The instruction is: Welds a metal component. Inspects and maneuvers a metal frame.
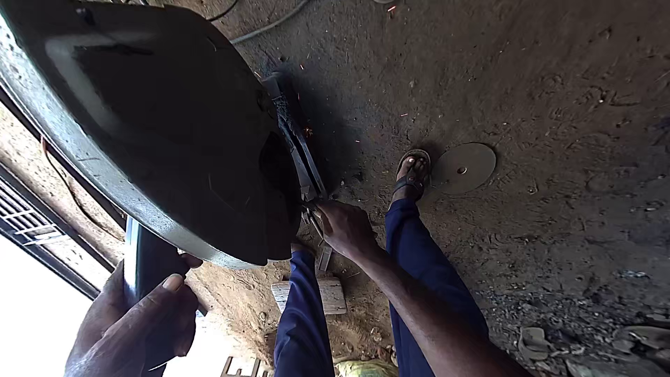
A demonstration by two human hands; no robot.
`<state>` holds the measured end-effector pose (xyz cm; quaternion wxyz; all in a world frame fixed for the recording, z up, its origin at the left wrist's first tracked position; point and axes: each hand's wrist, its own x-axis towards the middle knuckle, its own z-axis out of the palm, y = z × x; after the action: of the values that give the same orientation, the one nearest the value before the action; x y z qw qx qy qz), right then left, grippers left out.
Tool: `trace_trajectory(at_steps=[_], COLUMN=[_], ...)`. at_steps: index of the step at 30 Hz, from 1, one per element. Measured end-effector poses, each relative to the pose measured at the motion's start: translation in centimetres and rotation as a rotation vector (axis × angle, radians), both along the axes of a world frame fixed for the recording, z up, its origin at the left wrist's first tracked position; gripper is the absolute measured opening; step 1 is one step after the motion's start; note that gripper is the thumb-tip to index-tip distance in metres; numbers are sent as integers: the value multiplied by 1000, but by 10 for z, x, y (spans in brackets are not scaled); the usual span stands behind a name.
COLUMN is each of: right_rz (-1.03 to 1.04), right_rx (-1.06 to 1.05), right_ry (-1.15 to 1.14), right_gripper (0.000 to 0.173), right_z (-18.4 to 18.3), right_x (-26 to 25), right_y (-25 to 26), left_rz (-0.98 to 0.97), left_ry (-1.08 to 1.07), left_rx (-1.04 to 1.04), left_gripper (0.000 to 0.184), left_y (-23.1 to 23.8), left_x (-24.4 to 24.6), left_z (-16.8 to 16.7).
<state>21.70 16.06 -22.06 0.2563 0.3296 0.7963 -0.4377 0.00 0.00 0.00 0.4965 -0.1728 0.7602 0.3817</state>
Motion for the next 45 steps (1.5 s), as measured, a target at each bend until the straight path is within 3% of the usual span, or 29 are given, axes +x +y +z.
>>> trace_trajectory(at_steps=[5, 8, 18, 25, 27, 31, 34, 38, 45], right_rz=[-671, -868, -981, -957, -854, -466, -263, -106, -100], right_rx=[-745, -1097, -1315, -1244, -1019, -372, -165, -41, -27], right_ry=[289, 398, 520, 533, 487, 220, 87, -14, 39], right_gripper=[26, 29, 31, 29, 28, 27, 31, 29, 26], right_z=[5, 4, 3, 3, 3, -16, -18, -15, -9], right_x=[18, 29, 34, 31, 26, 19, 7, -9, -14], right_y=[40, 47, 49, 47, 42, 15, -2, -15, -12], left_rz=[16, 13, 9, 28, 36, 47, 55, 23, 21], left_ry=[-29, -36, -34, -26, -18, 0, 5, 6, -2], left_rx=[18, 32, 42, 46, 42, 8, 9, 19, 12], left_gripper=[33, 32, 31, 33, 33, 35, 37, 35, 37], left_y=[0, 0, -3, -4, -5, -3, -3, -3, -3], left_x=[-1, -2, -2, -1, -1, 2, 2, 1, 0], left_z=[2, 1, 1, 1, 2, 3, 3, 3, 2])
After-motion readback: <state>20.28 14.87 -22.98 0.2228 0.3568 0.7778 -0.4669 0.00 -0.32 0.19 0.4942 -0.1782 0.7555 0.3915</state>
